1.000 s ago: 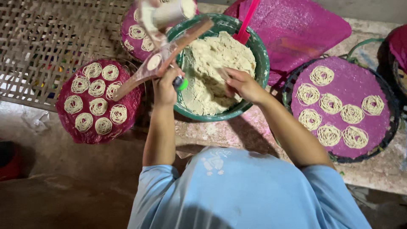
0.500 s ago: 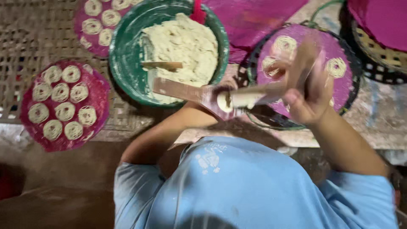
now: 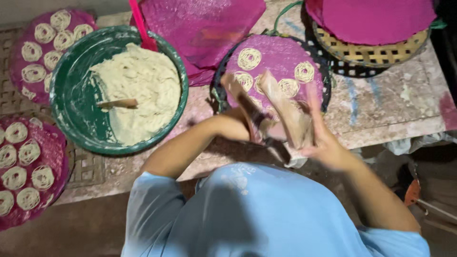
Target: The person uses a wooden noodle press to extrude dough into spiral shapes onto pink trays. They repeatedly scoop dough from a green bowl, press it through the tool, and arrange the formed noodles on the trays.
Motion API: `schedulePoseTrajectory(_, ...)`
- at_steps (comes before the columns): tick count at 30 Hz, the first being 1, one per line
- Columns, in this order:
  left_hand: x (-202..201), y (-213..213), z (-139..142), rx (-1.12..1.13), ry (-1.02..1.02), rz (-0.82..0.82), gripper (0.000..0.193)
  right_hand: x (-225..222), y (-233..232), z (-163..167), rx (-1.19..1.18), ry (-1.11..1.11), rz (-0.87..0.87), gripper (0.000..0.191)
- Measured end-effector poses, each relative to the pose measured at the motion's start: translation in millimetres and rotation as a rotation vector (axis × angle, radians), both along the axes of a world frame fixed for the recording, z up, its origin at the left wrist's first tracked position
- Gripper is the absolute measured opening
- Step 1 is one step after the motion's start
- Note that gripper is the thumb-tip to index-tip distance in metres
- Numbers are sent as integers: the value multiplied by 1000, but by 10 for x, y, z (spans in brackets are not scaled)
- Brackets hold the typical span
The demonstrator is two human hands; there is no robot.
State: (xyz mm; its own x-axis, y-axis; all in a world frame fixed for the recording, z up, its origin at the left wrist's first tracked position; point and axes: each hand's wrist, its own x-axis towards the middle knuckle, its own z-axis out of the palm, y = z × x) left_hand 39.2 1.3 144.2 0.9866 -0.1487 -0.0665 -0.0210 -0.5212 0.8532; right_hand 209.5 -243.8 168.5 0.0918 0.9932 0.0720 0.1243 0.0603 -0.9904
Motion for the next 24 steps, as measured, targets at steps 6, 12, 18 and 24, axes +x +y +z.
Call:
schedulePoseTrajectory(6, 1437, 431, -260, -137, -148, -350, 75, 346, -691, -697, -89, 566, -51, 102)
schedulePoseTrajectory(12, 2416, 1525, -793, 703, 254, 618, 33, 295, -1466, -1083, -7, 472, -639, 78)
schedulePoseTrajectory(18, 2109, 1812, -1012, 714, 194, 725, 30, 252, -1557, -1127, 89, 538, -811, 75)
schedulePoseTrajectory(24, 1046, 1686, -1394, 485, 149, 948, 26, 273, -1265, -1045, 137, 533, -648, 79)
